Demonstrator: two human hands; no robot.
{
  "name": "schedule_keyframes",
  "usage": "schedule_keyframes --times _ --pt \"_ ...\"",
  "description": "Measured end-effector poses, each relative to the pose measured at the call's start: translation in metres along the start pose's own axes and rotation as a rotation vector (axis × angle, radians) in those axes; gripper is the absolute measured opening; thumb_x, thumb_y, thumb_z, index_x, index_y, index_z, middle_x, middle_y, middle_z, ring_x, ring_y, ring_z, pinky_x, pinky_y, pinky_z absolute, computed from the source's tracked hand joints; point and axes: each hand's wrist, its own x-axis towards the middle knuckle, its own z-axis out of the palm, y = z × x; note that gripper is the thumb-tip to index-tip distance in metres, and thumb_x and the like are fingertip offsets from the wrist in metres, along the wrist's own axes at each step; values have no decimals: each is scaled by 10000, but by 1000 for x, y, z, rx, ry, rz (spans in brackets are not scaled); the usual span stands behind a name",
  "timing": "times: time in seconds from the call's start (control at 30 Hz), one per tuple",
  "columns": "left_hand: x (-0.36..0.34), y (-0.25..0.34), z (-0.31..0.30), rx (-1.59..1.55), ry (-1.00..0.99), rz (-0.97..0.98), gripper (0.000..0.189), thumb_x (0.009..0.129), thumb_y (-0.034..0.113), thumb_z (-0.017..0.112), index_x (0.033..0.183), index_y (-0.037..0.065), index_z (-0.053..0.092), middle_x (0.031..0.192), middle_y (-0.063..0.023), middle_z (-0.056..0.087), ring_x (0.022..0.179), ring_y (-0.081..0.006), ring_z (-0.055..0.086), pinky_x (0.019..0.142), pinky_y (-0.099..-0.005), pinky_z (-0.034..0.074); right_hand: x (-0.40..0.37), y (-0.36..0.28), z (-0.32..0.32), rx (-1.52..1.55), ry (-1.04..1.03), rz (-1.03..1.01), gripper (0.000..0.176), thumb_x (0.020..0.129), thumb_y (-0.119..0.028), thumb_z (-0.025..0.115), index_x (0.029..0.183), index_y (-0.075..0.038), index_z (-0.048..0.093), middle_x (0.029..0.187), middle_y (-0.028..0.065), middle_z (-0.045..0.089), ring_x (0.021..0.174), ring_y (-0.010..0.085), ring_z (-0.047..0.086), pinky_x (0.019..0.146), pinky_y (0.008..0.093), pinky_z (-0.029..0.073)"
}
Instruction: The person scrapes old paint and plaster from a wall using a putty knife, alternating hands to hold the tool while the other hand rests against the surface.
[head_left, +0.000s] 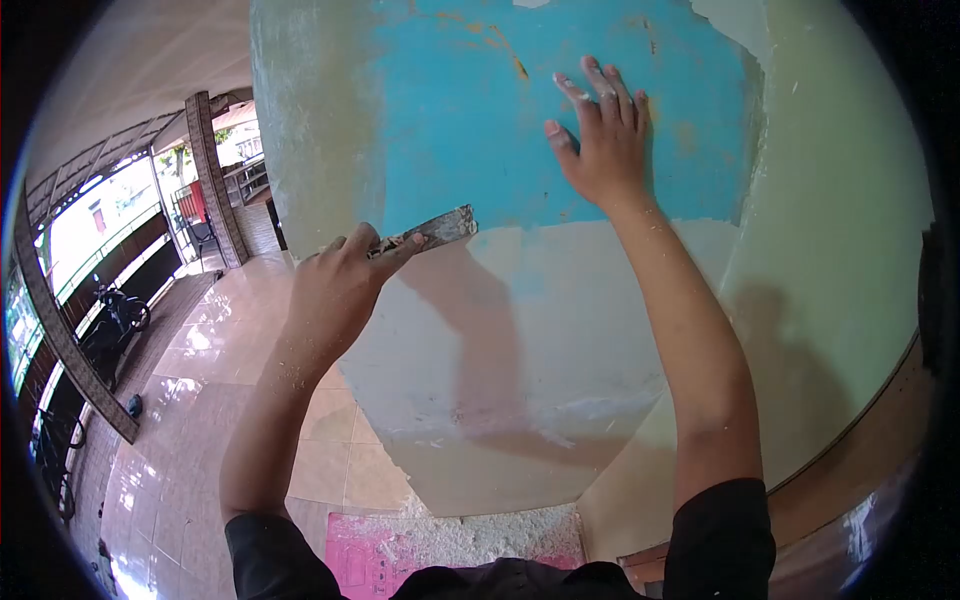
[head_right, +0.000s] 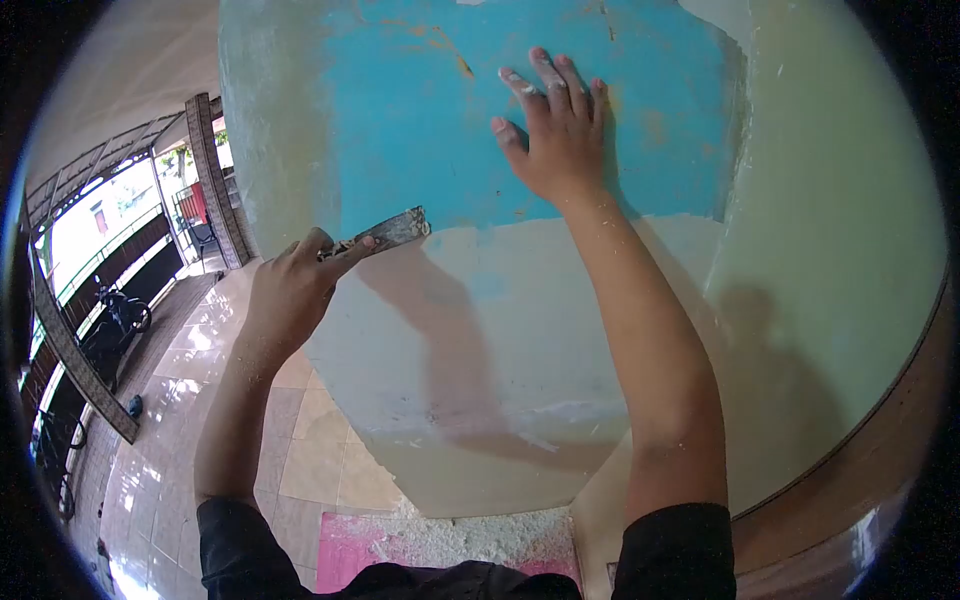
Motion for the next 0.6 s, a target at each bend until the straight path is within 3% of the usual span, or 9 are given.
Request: schedule_keyframes --times 0.27,0.6 --pt "13 13 -1 -34 -2 45 556 897 37 644 1372 326 632 969 -50 586 800 -201 674 636 -365 585 -17 29 -34 -147 -245 -121 527 999 -446 536 1508 -351 434 1638 -3 310 1511 268 261 1188 644 193" --pt "29 24 8 -9 51 119 558 891 36 634 1365 330 637 945 -40 570 753 -185 646 615 -347 576 -55 100 -42 -271 -239 13 606 1018 -506 488 1579 -365 309 1685 22 195 1544 312 178 1175 696 158"
